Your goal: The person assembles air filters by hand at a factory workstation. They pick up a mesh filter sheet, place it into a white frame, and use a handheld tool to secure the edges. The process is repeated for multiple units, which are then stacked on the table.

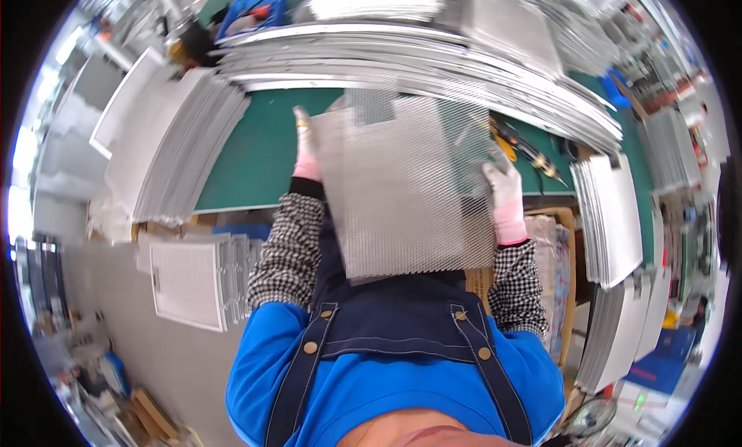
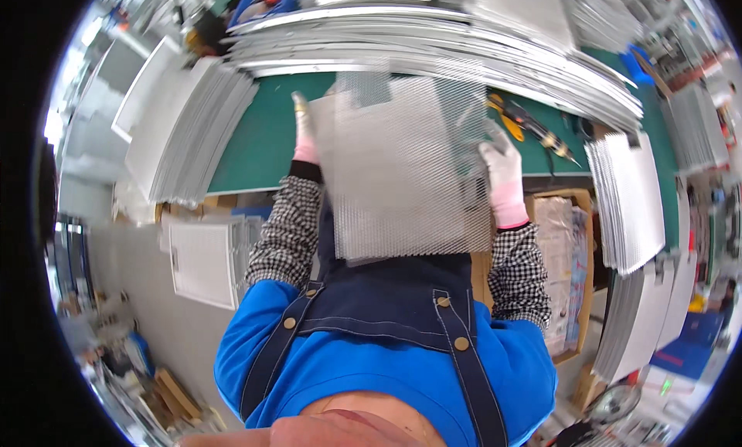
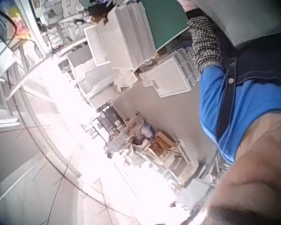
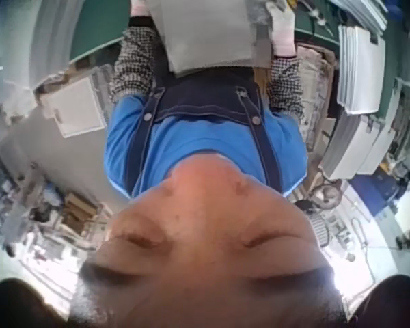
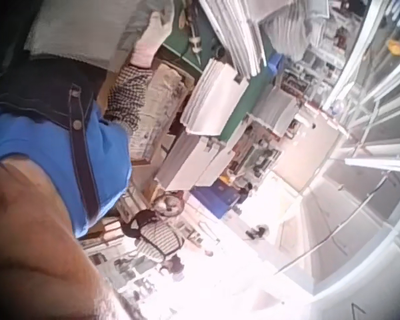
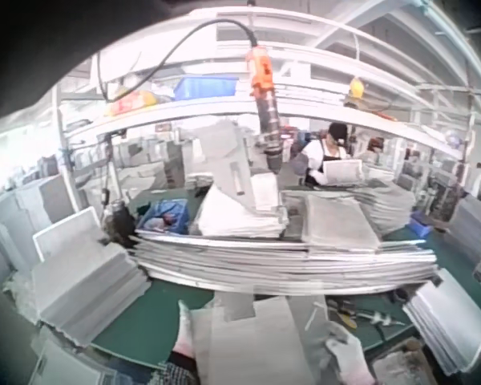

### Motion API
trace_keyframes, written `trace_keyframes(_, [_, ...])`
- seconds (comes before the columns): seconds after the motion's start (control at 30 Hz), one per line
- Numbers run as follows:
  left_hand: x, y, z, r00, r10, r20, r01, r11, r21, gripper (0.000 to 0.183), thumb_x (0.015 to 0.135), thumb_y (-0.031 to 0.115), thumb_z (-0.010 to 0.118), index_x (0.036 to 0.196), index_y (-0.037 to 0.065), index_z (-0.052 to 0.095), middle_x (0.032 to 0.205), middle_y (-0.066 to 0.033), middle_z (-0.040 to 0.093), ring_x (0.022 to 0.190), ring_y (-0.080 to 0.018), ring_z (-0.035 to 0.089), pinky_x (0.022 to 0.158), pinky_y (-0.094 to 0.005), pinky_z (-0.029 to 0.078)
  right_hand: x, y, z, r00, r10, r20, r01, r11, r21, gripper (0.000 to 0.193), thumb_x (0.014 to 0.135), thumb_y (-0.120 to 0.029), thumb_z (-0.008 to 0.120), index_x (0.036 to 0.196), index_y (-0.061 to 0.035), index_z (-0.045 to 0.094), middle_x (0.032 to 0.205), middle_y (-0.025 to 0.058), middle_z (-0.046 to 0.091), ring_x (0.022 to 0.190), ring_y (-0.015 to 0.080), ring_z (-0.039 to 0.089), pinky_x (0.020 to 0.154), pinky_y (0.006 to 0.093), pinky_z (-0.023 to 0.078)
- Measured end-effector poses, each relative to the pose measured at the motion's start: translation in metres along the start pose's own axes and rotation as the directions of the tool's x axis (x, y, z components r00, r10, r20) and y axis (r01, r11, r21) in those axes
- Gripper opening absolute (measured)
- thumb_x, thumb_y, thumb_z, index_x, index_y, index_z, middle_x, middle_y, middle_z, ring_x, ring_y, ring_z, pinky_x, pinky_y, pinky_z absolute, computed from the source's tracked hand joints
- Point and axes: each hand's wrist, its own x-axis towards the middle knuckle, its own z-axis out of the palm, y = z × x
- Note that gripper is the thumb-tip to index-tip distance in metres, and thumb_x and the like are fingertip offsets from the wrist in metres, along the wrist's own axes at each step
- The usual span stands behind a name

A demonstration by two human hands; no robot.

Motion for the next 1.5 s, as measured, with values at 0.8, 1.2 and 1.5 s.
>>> trace_keyframes(0.8, [-0.007,0.035,0.016,0.891,0.197,0.410,-0.131,0.974,-0.183,0.100,0.085,0.087,0.044,0.144,0.006,0.047,0.123,-0.0181,0.059,0.106,-0.0251,0.062,0.084,-0.0420,0.060,0.030,0.023,0.032,0.925,-0.152,0.348,0.346,0.713,-0.610,0.082,0.086,-0.008,0.069,0.158,-0.0035,0.030,0.119,0.0150,0.065,0.102,0.0199,0.066,0.090,0.0290,0.052])
trace_keyframes(1.2, [-0.080,0.116,0.077,0.651,0.753,0.096,-0.709,0.557,0.433,0.092,0.089,0.078,0.053,0.143,0.003,0.049,0.128,-0.0168,0.060,0.111,-0.0248,0.063,0.090,-0.0432,0.056,-0.041,0.018,0.076,0.887,0.207,0.413,-0.101,0.960,-0.263,0.054,0.088,-0.018,0.078,0.132,0.0053,0.058,0.120,0.0078,0.068,0.107,0.0165,0.063,0.096,0.0320,0.050])
trace_keyframes(1.5, [-0.172,-0.007,0.063,0.843,-0.065,0.534,-0.134,0.936,0.326,0.120,0.074,0.070,0.078,0.156,-0.001,0.027,0.141,-0.0262,0.048,0.125,-0.0323,0.054,0.112,-0.0471,0.039,-0.122,0.138,-0.026,0.876,0.378,0.299,-0.284,0.907,-0.312,0.036,0.093,-0.013,0.074,0.125,0.0008,0.068,0.119,0.0071,0.071,0.109,0.0157,0.065,0.099,0.0326,0.051])
